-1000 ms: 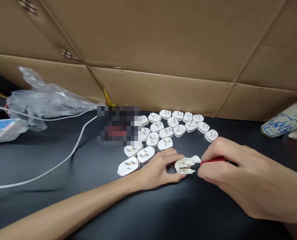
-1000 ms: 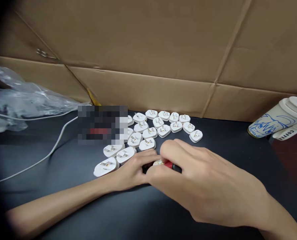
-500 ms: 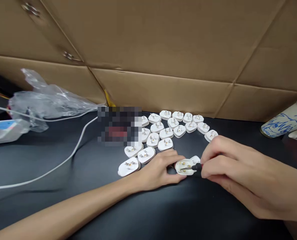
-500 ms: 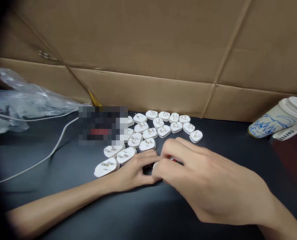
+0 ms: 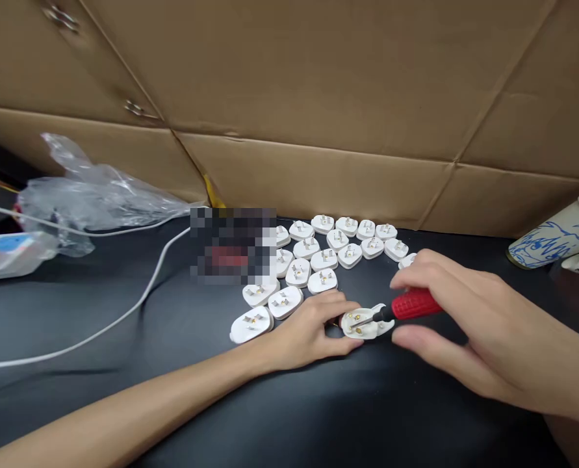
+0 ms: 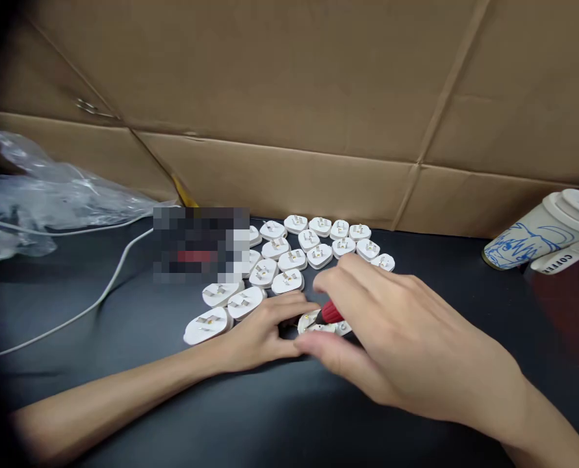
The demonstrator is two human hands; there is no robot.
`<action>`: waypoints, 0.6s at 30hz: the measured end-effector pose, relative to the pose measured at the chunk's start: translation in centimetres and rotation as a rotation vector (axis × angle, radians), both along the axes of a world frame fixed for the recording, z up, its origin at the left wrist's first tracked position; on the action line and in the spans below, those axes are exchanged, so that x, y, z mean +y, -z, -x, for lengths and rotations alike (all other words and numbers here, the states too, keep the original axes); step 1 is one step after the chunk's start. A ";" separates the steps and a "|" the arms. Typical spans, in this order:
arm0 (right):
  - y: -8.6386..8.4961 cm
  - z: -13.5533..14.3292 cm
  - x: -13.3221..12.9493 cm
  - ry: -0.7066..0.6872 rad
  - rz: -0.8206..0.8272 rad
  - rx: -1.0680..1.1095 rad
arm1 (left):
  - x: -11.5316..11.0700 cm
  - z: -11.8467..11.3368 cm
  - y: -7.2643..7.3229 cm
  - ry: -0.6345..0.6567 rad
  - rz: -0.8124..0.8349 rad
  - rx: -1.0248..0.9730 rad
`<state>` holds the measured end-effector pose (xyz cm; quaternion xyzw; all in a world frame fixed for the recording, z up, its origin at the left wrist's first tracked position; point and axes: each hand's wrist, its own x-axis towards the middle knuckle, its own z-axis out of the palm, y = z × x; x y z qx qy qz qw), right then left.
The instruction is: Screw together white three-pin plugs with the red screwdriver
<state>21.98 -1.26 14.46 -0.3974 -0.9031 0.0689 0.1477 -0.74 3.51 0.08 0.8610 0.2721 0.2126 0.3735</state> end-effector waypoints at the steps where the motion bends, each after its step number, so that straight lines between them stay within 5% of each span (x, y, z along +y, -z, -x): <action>1: 0.1 0.1 0.1 0.035 -0.033 -0.005 | 0.0 0.0 0.0 0.003 0.003 0.001; 6: 0.1 0.5 0.1 -0.103 0.049 0.033 | 0.0 0.0 0.0 0.022 0.009 -0.010; 10: 0.2 0.2 0.1 0.016 -0.049 0.045 | 0.0 0.0 0.0 0.010 0.006 -0.008; 15: 0.3 0.0 0.5 -0.120 0.081 0.122 | -0.1 0.0 0.0 0.008 0.012 0.003; 18: 0.6 0.2 0.6 -0.007 -0.017 0.100 | -0.2 -0.1 -0.2 -0.006 -0.003 0.008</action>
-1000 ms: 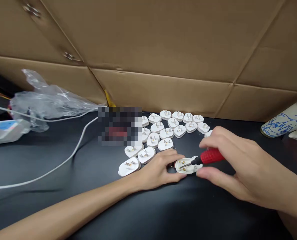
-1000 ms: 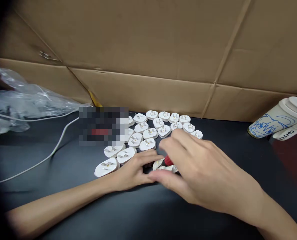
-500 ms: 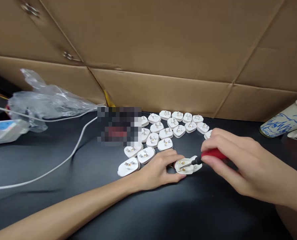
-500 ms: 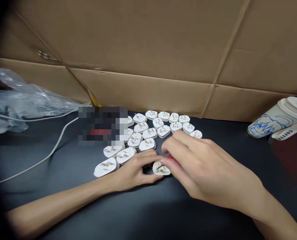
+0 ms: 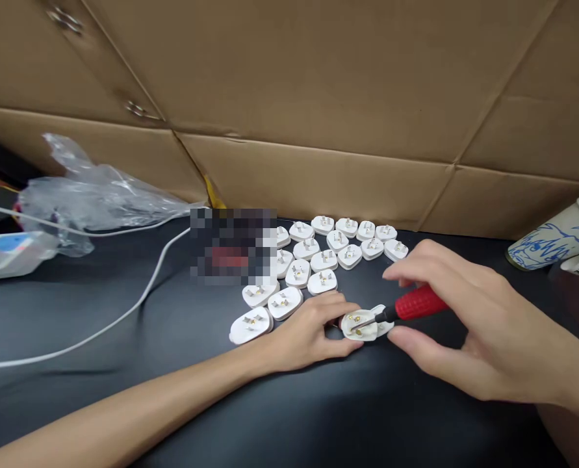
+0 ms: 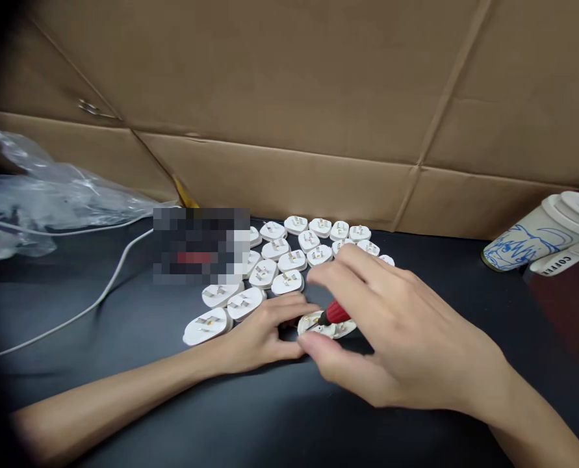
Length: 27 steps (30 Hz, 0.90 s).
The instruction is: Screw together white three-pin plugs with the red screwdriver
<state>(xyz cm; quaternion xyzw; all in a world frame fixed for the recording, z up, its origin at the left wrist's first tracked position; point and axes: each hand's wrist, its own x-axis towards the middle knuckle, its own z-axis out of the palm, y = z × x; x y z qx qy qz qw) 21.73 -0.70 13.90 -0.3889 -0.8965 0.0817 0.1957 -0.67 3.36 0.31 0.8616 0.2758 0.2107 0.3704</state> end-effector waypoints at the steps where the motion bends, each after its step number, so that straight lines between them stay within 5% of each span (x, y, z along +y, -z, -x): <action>1: 0.1 0.0 0.0 0.054 -0.036 -0.019 | 0.0 0.0 0.0 -0.001 -0.006 0.000; 9: -0.1 -0.3 0.2 -0.076 0.139 0.079 | 0.1 -0.1 0.1 0.007 0.015 -0.009; 17: 0.8 -0.1 1.1 0.073 0.237 0.426 | 0.1 -0.1 -0.2 -0.004 0.030 -0.038; 21: 0.1 -0.4 0.9 0.186 0.153 0.568 | 0.1 -0.2 -0.5 -0.019 0.041 -0.023; 24: 0.0 -0.5 0.8 0.219 0.100 0.551 | 0.1 -0.2 -0.5 -0.032 0.054 -0.015; 27: 0.6 -0.1 1.0 0.075 0.160 0.322 | 0.0 -0.2 -0.4 -0.040 0.057 -0.025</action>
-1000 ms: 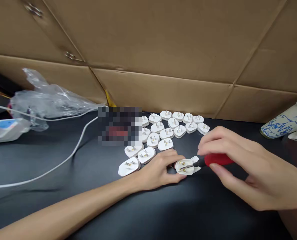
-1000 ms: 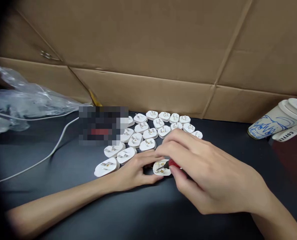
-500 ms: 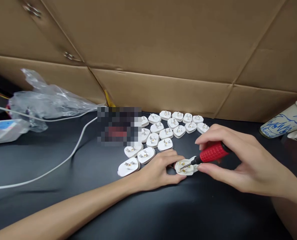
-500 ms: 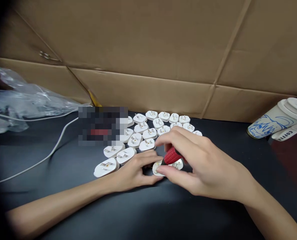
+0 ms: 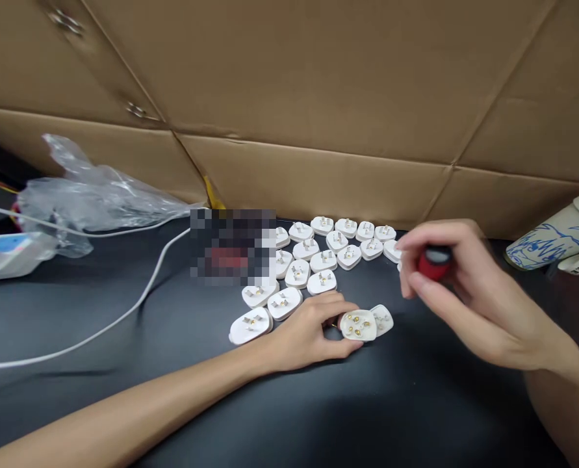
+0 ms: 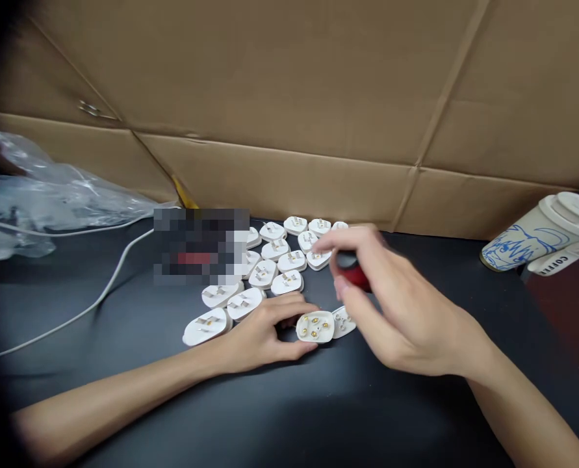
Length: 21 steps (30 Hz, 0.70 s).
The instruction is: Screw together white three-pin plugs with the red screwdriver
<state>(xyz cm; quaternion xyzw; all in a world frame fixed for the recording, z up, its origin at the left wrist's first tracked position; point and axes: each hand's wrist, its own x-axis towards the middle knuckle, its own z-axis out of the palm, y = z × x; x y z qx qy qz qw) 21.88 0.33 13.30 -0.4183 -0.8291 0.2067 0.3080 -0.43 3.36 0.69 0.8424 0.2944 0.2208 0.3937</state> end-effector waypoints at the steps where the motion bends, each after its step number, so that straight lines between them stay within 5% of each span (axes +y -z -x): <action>1: 0.4 0.3 0.1 -0.072 0.031 -0.109 | 0.0 0.0 0.1 -0.001 -0.001 -0.004; 5: 2.2 1.8 0.7 -0.194 0.190 -0.544 | -0.1 -0.1 0.3 -0.002 -0.032 -0.015; 12: 4.8 2.8 0.8 -0.237 0.202 -0.605 | -0.1 -0.2 0.4 -0.005 -0.065 -0.068; 21: 4.8 3.0 0.8 -0.309 0.171 -0.652 | -0.1 -0.1 0.5 -0.004 -0.059 -0.047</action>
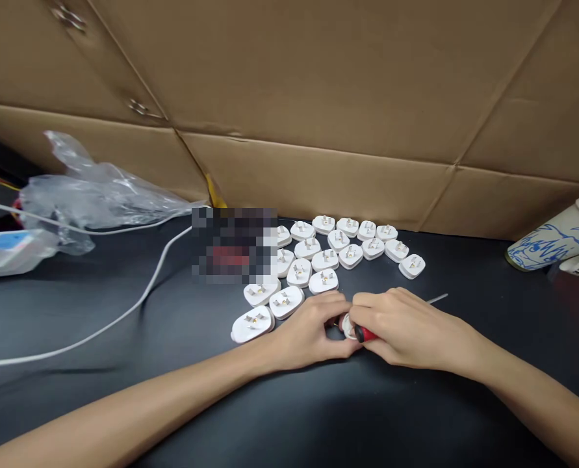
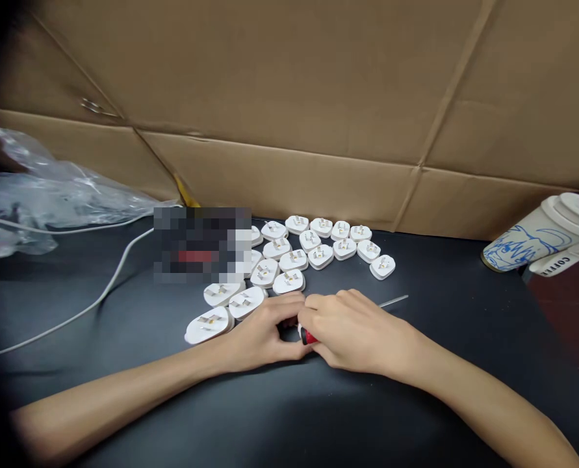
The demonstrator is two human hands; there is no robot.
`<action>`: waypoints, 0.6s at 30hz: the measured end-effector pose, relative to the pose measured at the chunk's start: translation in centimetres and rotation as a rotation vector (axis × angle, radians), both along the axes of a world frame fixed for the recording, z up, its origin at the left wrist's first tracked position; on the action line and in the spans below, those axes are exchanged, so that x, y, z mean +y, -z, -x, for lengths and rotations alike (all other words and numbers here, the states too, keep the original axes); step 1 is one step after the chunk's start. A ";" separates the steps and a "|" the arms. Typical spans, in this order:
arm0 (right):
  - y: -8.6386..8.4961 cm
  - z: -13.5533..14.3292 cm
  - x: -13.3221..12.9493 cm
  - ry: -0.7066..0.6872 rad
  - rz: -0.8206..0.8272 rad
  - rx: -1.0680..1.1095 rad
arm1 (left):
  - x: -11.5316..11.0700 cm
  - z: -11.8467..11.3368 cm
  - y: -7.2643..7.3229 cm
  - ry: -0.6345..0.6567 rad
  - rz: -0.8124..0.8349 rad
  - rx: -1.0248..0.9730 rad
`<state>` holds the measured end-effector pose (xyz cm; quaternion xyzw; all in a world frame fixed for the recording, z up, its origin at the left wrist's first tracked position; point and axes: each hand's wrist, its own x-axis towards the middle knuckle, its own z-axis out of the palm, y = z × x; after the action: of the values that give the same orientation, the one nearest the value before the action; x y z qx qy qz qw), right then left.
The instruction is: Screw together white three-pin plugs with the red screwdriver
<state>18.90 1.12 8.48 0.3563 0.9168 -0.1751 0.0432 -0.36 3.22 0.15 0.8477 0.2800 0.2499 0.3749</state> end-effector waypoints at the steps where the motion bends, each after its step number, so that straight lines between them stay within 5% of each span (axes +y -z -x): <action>1: 0.0 0.0 0.0 -0.010 -0.003 -0.002 | 0.0 0.0 0.1 0.001 -0.001 0.005; 18: 0.5 0.1 0.1 0.007 0.020 -0.005 | 0.0 -0.1 0.1 0.008 0.013 -0.024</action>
<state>18.83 1.21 8.01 0.3597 0.9136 -0.1836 0.0486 -0.29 3.22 0.03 0.8433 0.2736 0.2569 0.3847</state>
